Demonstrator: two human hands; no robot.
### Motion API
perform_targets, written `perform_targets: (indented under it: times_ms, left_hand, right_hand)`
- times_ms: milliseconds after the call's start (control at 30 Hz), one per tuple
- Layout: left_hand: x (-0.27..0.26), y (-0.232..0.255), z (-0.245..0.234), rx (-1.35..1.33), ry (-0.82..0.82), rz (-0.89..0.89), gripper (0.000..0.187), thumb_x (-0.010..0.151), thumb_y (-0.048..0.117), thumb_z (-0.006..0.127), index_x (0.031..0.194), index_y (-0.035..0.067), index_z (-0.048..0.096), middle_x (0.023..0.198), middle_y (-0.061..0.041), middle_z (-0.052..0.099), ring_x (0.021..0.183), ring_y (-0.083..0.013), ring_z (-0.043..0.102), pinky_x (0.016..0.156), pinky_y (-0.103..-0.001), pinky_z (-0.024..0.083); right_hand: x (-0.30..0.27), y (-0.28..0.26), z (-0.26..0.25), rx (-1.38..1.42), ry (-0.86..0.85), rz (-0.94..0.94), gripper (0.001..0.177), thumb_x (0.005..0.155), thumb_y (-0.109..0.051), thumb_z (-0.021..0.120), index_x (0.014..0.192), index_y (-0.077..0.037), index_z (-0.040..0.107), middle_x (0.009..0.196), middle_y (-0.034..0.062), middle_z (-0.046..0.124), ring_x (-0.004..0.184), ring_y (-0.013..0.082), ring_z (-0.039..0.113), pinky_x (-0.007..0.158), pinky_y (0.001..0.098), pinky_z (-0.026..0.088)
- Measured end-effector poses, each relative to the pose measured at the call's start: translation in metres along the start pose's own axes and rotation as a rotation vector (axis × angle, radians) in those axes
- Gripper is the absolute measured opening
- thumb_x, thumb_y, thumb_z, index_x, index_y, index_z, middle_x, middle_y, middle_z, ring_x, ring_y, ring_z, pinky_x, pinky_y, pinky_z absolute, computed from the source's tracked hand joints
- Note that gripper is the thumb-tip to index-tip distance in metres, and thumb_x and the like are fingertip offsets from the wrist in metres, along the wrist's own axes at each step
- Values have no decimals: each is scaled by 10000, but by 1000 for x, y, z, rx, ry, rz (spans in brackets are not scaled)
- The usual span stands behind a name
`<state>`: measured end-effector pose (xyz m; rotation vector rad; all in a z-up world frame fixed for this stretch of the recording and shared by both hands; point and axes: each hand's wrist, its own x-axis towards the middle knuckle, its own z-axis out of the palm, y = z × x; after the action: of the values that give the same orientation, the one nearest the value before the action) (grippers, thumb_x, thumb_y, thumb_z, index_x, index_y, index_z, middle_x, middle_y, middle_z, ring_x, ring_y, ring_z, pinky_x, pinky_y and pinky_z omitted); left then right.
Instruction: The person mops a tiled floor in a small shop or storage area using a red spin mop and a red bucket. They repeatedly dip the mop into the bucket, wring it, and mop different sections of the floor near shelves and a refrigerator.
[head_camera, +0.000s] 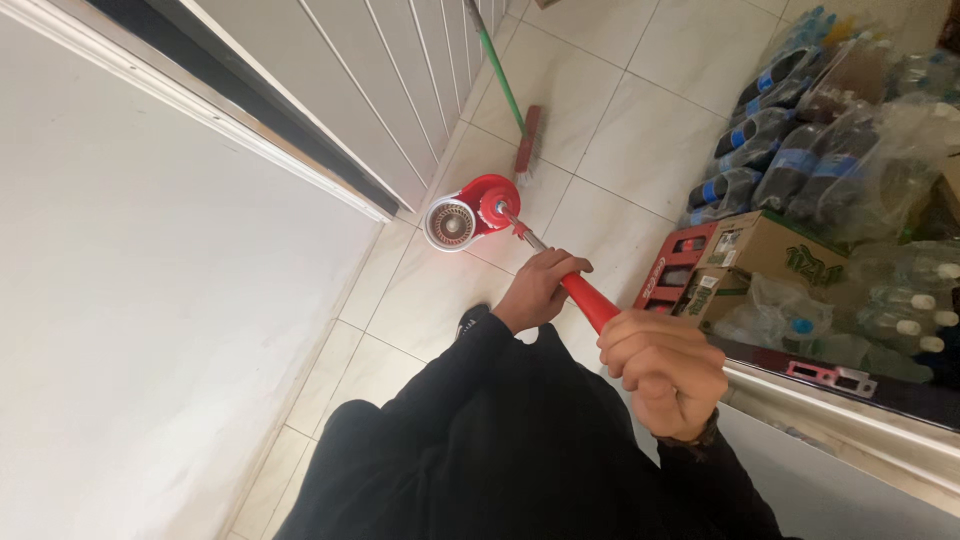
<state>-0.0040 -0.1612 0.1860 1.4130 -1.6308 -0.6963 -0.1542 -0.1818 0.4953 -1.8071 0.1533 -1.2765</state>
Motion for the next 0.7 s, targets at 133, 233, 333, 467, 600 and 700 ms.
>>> perform_targets:
  times_ms: [133,233,333,467,600,700]
  left_hand:
    - [2,16,18,37,28,40,570,959,-75,830,1441,210,730,1230,-170,756,1220,-486,773,1208,-667,561]
    - [5,42,23,45,12,67,583,946,-96,854,1439,191,732,1222,-190,759,1197,-489,775,1187,-677,571]
    - [6,85,20,61,-22,143,533,990,-87,775,1443,177,679,1184,-160,733,1084,-427,731,1065,-587,567]
    - [0,129,21,76,-73,218,502,1069,-89,643,1483,194,624,1150,-81,691,984,-338,679,956,-473,567]
    - [-18,151,26,93,-86,216,527,1073,-110,647,1491,209,613,1170,-61,696,991,-319,685,1031,-477,577]
    - [-38,157,28,127,-102,240,466,1120,-34,697,1511,205,611,1119,-55,724,998,-320,721,996,-484,583]
  right_hand:
    - [-27,-5,-31,8,3,-126,685,1198,-372,468,563,-141,579,500,37,585,392,218,586,397,397,572]
    - [-35,-24,-48,13,25,-148,692,1194,-382,477,553,-140,575,489,31,591,381,203,576,378,389,559]
    - [-40,-58,-59,18,41,-119,670,1198,-407,486,603,-103,539,528,51,573,421,231,585,449,399,567]
    - [-54,-93,-79,-23,45,-167,665,1228,-351,436,631,-64,497,550,86,562,449,255,619,470,379,563]
    - [-76,-116,-89,-61,56,-147,650,1228,-383,438,654,-88,510,552,60,572,459,238,640,494,384,635]
    - [-88,-130,-83,-49,22,-205,652,1236,-358,414,644,-95,488,533,62,554,438,236,618,466,373,608]
